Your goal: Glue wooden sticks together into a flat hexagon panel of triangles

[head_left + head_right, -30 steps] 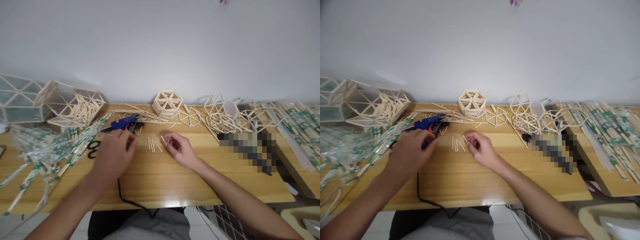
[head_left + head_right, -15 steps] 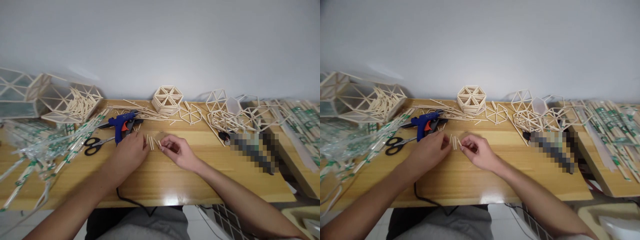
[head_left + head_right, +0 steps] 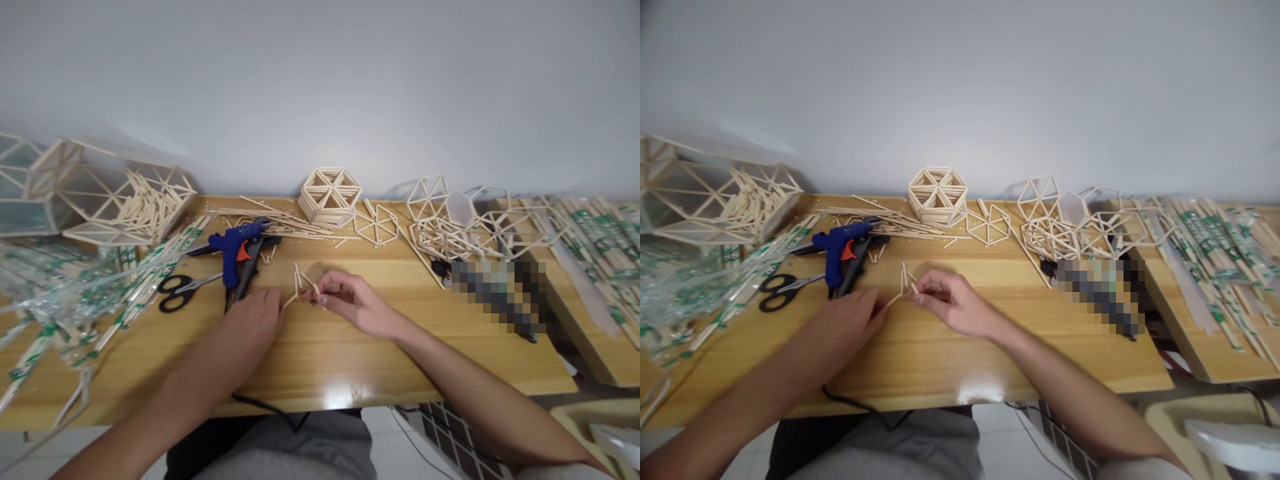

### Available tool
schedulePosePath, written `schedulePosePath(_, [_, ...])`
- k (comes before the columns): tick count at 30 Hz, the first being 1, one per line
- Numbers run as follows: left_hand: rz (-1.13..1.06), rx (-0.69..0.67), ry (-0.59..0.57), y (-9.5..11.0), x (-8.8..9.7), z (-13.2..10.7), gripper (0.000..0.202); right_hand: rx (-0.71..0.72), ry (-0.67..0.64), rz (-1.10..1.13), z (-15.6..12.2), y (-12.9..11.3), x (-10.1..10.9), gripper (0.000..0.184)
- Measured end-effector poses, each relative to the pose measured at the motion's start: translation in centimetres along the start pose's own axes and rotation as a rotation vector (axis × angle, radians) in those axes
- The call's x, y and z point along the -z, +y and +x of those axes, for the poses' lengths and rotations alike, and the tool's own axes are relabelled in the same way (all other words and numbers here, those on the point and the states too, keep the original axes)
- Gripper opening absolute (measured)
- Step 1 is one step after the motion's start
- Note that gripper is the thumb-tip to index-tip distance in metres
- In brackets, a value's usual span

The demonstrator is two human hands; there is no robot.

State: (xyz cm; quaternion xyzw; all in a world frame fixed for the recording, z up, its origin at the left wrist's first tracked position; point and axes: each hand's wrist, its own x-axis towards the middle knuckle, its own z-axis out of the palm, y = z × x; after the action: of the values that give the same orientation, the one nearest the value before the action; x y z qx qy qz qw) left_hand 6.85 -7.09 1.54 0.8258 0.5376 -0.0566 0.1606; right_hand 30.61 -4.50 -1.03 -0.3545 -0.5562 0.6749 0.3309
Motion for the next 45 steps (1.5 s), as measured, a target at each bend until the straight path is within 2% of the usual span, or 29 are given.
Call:
schedulePosePath(5, [-0.036, -0.215, -0.007, 0.6, -0.1, -0.9, 0.037, 0.048, 0.164, 0.029, 0.4, -0.6, 0.9, 0.043])
schedulePosePath(8, [-0.022, -0.267, -0.016, 0.8, 0.6, -0.2, 0.039, 0.051, 0.239, 0.021, 0.8, -0.6, 1.2, 0.046])
schedulePosePath(18, [-0.043, -0.254, 0.11, -0.9, 0.7, 3.8, 0.033, 0.057, 0.338, -0.049, 1.1, -0.5, 1.3, 0.044])
schedulePosePath(21, [-0.034, -0.267, 0.15, -1.3, 0.7, 4.2, 0.031, 0.085, 0.352, -0.091, 1.2, -0.2, 1.3, 0.04])
schedulePosePath(24, [-0.064, -0.238, 0.194, -1.9, 0.6, 3.5, 0.026, 0.134, 0.372, -0.155, 1.1, 0.4, 1.2, 0.032])
schedulePosePath(26, [-0.115, -0.195, 0.217, -2.2, 0.5, 2.6, 0.025, 0.192, 0.365, -0.238, 0.8, 0.6, 0.9, 0.024])
schedulePosePath(29, [-0.224, -0.155, 0.257, -2.5, 0.3, 0.8, 0.031, 0.3, 0.306, -0.478, 0.2, 0.6, 0.4, 0.013])
schedulePosePath(32, [-0.282, -0.144, 0.303, -2.2, -0.2, -0.8, 0.035, 0.383, 0.223, -0.678, -0.3, 0.4, -0.2, 0.012])
schedulePosePath(36, [-0.292, -0.159, 0.348, -1.7, -0.8, -1.6, 0.034, 0.44, 0.165, -0.739, -0.4, 0.5, -0.4, 0.015])
schedulePosePath(45, [-0.249, -0.181, 0.371, -2.0, -1.0, -1.2, 0.032, 0.468, 0.128, -0.771, -0.1, 0.9, -0.2, 0.018])
